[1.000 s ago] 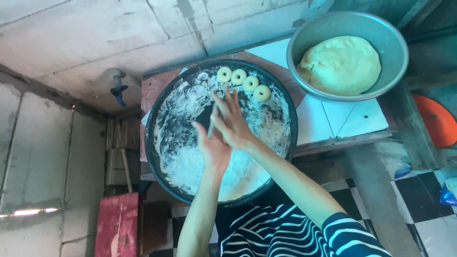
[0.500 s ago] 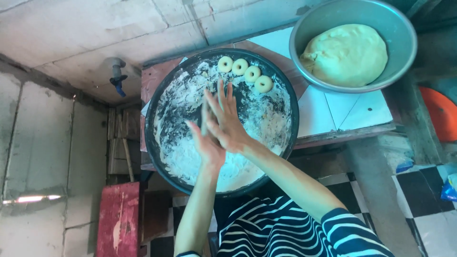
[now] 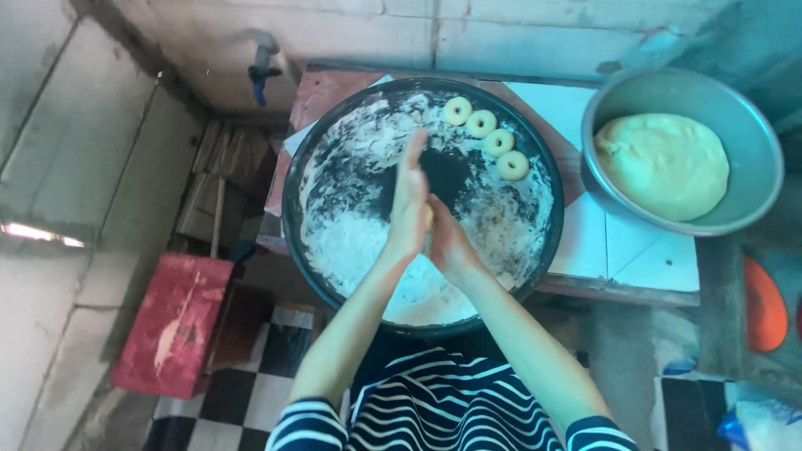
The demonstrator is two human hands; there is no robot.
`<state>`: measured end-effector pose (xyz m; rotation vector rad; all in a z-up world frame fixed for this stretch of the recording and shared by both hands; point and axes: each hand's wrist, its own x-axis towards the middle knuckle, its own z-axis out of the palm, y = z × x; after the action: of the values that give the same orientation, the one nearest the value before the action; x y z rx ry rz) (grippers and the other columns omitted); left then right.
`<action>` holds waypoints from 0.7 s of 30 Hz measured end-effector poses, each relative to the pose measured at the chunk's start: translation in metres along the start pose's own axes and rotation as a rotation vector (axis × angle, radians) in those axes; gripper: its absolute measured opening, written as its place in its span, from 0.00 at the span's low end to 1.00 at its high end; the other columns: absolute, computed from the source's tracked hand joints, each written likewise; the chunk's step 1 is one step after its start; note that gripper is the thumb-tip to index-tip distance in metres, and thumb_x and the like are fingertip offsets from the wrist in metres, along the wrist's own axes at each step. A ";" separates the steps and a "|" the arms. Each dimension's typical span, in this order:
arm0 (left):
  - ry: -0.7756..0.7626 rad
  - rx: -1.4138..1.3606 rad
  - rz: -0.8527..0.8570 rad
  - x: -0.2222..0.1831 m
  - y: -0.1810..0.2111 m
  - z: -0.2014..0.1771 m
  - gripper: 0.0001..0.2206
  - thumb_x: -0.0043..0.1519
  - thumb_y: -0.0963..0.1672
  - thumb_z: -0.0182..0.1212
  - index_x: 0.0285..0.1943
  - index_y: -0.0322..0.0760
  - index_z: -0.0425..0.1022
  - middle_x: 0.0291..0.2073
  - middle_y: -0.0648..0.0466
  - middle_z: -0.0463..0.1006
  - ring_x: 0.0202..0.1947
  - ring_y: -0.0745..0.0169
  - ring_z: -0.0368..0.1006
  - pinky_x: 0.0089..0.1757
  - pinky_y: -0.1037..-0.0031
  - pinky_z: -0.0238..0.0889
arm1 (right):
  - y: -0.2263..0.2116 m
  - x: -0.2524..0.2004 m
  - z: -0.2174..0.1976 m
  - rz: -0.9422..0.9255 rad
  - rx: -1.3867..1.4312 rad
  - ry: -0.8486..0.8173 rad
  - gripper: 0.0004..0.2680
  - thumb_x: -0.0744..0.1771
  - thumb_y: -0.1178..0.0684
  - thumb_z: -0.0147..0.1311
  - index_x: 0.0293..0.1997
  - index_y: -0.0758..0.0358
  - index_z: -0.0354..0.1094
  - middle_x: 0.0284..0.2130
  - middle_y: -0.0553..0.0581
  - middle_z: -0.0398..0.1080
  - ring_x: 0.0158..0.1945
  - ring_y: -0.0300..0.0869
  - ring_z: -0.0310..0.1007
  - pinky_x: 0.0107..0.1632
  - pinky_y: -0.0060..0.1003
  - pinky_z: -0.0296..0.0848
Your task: Shaping small portions of dough into donut rings and arranging them on a floured tray.
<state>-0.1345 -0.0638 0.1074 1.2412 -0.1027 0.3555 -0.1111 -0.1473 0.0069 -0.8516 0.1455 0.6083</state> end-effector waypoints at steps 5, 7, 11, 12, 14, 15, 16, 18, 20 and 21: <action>0.135 0.088 0.110 0.014 -0.022 -0.040 0.12 0.70 0.41 0.55 0.60 0.40 0.77 0.46 0.52 0.75 0.53 0.56 0.71 0.53 0.68 0.67 | -0.024 0.041 -0.050 0.142 0.050 0.041 0.11 0.69 0.47 0.50 0.52 0.61 0.71 0.38 0.63 0.74 0.40 0.57 0.75 0.44 0.52 0.74; 0.201 -0.012 0.038 0.015 -0.020 -0.075 0.11 0.70 0.37 0.51 0.55 0.35 0.79 0.29 0.49 0.80 0.35 0.60 0.81 0.40 0.75 0.75 | -0.063 0.022 -0.005 0.119 0.105 0.084 0.11 0.67 0.50 0.52 0.50 0.64 0.68 0.33 0.65 0.75 0.33 0.53 0.76 0.35 0.41 0.75; 0.410 0.852 0.212 0.016 -0.010 -0.165 0.10 0.67 0.48 0.59 0.51 0.43 0.80 0.28 0.53 0.74 0.31 0.56 0.73 0.33 0.71 0.67 | -0.084 0.034 0.003 -0.342 -0.850 0.087 0.08 0.68 0.59 0.52 0.51 0.62 0.69 0.32 0.59 0.74 0.37 0.48 0.77 0.35 0.36 0.75; 0.510 1.394 0.367 0.016 -0.011 -0.188 0.15 0.63 0.53 0.66 0.51 0.45 0.79 0.34 0.52 0.70 0.36 0.46 0.68 0.36 0.63 0.63 | -0.085 0.039 -0.003 -0.498 -1.199 -0.010 0.12 0.67 0.63 0.52 0.55 0.58 0.69 0.40 0.59 0.78 0.45 0.49 0.78 0.41 0.38 0.78; 0.493 1.422 -0.042 0.013 -0.017 -0.206 0.23 0.66 0.55 0.59 0.58 0.35 0.72 0.47 0.39 0.66 0.50 0.31 0.61 0.45 0.52 0.62 | -0.084 0.026 0.016 -0.427 -1.479 -0.112 0.15 0.68 0.62 0.47 0.62 0.54 0.64 0.57 0.59 0.63 0.61 0.54 0.58 0.56 0.47 0.64; 0.475 1.416 -0.450 0.012 -0.021 -0.216 0.30 0.68 0.56 0.53 0.65 0.25 0.65 0.60 0.27 0.61 0.63 0.16 0.55 0.54 0.41 0.61 | -0.083 0.020 0.024 -0.347 -1.760 -0.229 0.18 0.70 0.62 0.42 0.69 0.50 0.59 0.73 0.60 0.49 0.77 0.59 0.38 0.71 0.57 0.51; 0.466 1.423 -0.448 0.014 -0.014 -0.212 0.30 0.68 0.56 0.53 0.65 0.25 0.65 0.60 0.27 0.61 0.63 0.16 0.55 0.54 0.41 0.61 | -0.079 0.020 0.023 -0.345 -1.752 -0.221 0.18 0.70 0.62 0.42 0.69 0.50 0.59 0.73 0.60 0.49 0.77 0.59 0.38 0.71 0.57 0.51; 0.328 1.310 -0.686 0.021 -0.002 -0.202 0.27 0.74 0.54 0.38 0.75 0.33 0.55 0.63 0.32 0.65 0.59 0.23 0.67 0.53 0.36 0.63 | -0.074 0.019 0.019 -0.318 -1.789 -0.310 0.21 0.70 0.66 0.38 0.71 0.50 0.54 0.76 0.61 0.39 0.76 0.67 0.30 0.58 0.49 0.70; 0.306 1.324 -0.638 0.013 0.001 -0.199 0.24 0.75 0.50 0.37 0.75 0.32 0.57 0.60 0.31 0.68 0.56 0.23 0.69 0.51 0.38 0.66 | -0.074 0.014 0.020 -0.304 -1.722 -0.299 0.20 0.70 0.66 0.38 0.71 0.53 0.55 0.76 0.64 0.38 0.75 0.70 0.28 0.59 0.53 0.68; 0.300 1.335 -0.578 0.011 0.003 -0.198 0.21 0.76 0.46 0.36 0.74 0.31 0.59 0.58 0.30 0.71 0.54 0.23 0.72 0.49 0.40 0.69 | -0.074 0.014 0.021 -0.306 -1.661 -0.297 0.19 0.70 0.65 0.38 0.71 0.55 0.55 0.76 0.67 0.36 0.74 0.73 0.26 0.60 0.57 0.67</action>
<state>-0.1483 0.1252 0.0484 2.4071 0.8728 0.0536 -0.0607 -0.1621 0.0647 -2.2906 -0.8824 0.4673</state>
